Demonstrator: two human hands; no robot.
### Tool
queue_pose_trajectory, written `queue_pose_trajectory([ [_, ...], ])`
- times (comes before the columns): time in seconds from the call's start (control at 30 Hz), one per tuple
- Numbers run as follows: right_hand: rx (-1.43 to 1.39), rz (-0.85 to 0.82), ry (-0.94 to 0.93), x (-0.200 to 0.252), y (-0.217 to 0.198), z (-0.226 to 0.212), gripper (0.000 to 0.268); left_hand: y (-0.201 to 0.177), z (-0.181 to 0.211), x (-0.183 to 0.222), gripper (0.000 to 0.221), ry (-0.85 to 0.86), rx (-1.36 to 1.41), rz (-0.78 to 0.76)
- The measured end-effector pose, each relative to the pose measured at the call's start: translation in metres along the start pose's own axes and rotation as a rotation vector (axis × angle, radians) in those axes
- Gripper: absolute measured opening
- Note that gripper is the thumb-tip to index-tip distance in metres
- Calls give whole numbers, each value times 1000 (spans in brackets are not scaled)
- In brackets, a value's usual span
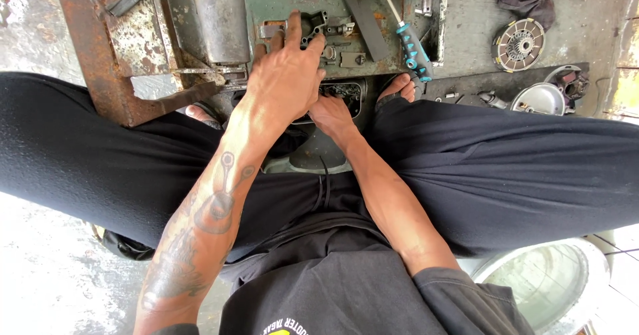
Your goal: The recorder is disassembling and inspecting various components of a motorcycle carburetor on a low workbench.
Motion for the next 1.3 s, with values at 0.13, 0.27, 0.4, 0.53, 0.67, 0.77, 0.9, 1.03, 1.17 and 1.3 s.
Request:
queue_pose_trajectory([
  [0.13, -9, 179, -99, 14, -29, -15, 30, -5, -1, 5, 58, 0, 27, 10],
  [0.27, -211, 69, -35, 56, -71, -13, 25, -1, -6, 6, 48, 51, -16, 80],
  [0.4, -373, 162, -289, 110, -120, -1, 35, -25, 12, 14, 34, 167, 119, 240],
  [0.53, -483, 98, -103, 159, -195, 2, 21, -53, 31, 17, 28, 196, 408, 155],
  [0.67, -1069, 216, -133, 174, -206, 24, 17, -55, 51, 18, 38, 359, 540, 74],
  [0.77, -1395, 220, -157, 171, -205, 22, 16, -48, 51, 14, 39, 255, 606, -52],
  [0.9, -1433, 205, -80, 158, -197, 13, 19, -43, 42, 13, 35, 158, 652, -140],
  [1.03, -977, 207, 24, 117, -146, 22, 24, -52, 37, 11, 36, 264, 663, 55],
  [1.17, -255, 215, 299, 68, -81, 33, 29, -49, 33, 9, 37, 38, 782, -43],
  [1.3, -137, 185, 318, 36, -45, 32, 26, -53, 28, 13, 37, 117, 758, 137],
])
Point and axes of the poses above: each hand's wrist, its own x-axis away from the middle knuckle, its own y-axis out of the palm, z = x × y, the point moved 6 cm from there along -x, towards the middle knuckle, and after that the axes turned 3 degrees about -z, right-handed, at the moved point
